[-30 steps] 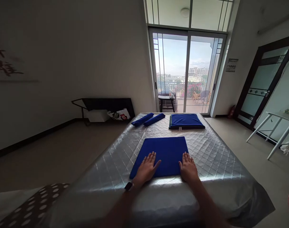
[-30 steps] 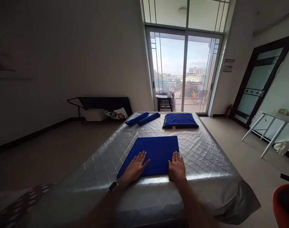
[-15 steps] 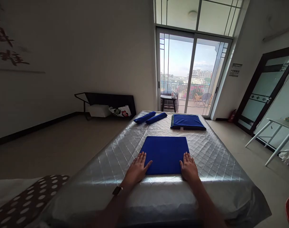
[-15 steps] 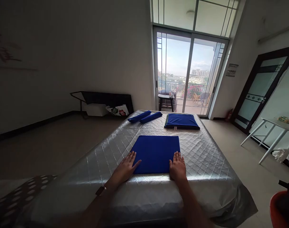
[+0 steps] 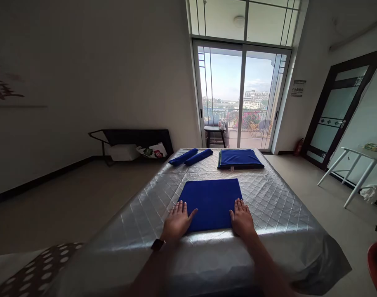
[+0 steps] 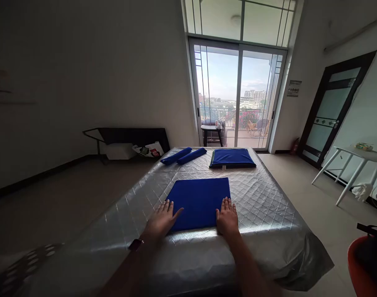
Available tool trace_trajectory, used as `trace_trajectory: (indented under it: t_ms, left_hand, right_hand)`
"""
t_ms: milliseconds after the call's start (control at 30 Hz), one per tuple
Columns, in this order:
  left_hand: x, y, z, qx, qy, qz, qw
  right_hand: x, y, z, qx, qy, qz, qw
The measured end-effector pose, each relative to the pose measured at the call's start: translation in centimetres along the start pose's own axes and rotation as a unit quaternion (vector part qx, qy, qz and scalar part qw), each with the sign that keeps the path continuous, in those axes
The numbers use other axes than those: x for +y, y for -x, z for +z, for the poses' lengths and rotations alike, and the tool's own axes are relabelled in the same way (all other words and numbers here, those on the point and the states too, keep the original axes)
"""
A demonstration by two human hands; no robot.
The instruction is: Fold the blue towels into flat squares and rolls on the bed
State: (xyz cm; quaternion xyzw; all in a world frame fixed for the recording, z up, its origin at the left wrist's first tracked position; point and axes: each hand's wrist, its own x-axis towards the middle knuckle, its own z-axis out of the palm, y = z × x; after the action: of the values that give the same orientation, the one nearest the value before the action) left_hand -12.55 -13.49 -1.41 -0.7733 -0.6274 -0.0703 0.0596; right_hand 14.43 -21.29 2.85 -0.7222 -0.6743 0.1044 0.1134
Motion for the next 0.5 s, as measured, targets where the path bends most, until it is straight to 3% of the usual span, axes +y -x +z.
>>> trace_trajectory:
  t_ms: [67,167,267,367,500]
  left_hand:
    - [4.1,-0.8,-0.9,-0.027,0.002,0.002,1.000]
    - [10.8,-1.7,-1.5,-0.044,0.052,0.105,0.992]
    - [14.7,-2.3,-1.4,-0.048,0.092,0.177,0.979]
    - [14.5,-2.4,-1.0,-0.051,0.100,0.201,0.973]
    - [9.5,-2.0,-0.6,-0.060,0.075,0.168,0.981]
  right_hand:
    - [0.0,0.0,0.0,0.003,-0.001,0.001,1.000]
    - [0.1,0.0,0.1,0.007,0.004,-0.004,1.000]
    - [0.3,-0.1,0.3,0.006,0.009,-0.017,1.000]
    - [0.3,-0.1,0.4,0.003,0.003,-0.013,1.000]
    - [0.2,-0.1,0.4,0.012,-0.004,-0.006,1.000]
